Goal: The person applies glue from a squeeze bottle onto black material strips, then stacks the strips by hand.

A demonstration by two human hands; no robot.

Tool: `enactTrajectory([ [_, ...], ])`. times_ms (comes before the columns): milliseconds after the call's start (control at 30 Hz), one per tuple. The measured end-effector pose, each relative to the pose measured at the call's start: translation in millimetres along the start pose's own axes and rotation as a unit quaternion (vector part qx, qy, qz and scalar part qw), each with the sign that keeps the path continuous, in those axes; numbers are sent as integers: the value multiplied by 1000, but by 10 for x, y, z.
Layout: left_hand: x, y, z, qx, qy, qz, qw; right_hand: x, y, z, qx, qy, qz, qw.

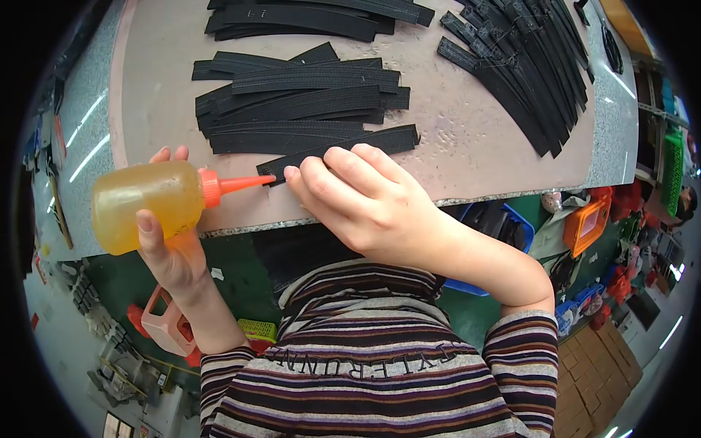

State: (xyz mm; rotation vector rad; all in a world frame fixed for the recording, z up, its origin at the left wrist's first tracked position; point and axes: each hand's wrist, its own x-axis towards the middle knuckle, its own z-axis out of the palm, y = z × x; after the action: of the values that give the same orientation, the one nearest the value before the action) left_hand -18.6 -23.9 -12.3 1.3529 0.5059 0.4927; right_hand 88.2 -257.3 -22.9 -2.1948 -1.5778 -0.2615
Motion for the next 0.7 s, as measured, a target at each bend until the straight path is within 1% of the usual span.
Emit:
enactTrajectory([
  [67, -11, 45, -39, 12, -9, -8, 1000, 8, 12, 0, 5, 5, 1, 1000],
  [167, 17, 29, 32, -11, 18, -21, 1000, 0, 7, 14, 9, 10, 2, 1000],
  [267, -15, 46, -81, 5, 11, -20, 1000, 13, 12, 24, 28, 18, 11, 999],
  [300, 1, 56, -124, -72, 30, -13, 997, 10, 8, 29, 38, 20, 16, 999],
  [367, 66, 104, -221, -225, 70, 6, 972, 18, 47, 9, 110, 23, 53, 992],
  [400, 106, 171, -300, -308, 55, 15, 950, 29, 67, -12, 145, 24, 72, 987],
  [500, 181, 255, -355, -363, 51, 12, 930, 184, 171, -289, 120, -34, 164, 979],
  [533, 180, 237, -334, -390, 36, -13, 920, 166, 193, -219, 156, -28, 189, 969],
  [633, 190, 190, -230, -465, -15, -90, 881, 91, 218, -199, 150, -14, 141, 979],
  [667, 178, 184, -173, -487, -35, -124, 864, 70, 228, -176, 135, 4, 108, 985],
  [700, 165, 166, -110, -510, -55, -156, 844, 53, 259, -123, 170, 18, 99, 980],
])
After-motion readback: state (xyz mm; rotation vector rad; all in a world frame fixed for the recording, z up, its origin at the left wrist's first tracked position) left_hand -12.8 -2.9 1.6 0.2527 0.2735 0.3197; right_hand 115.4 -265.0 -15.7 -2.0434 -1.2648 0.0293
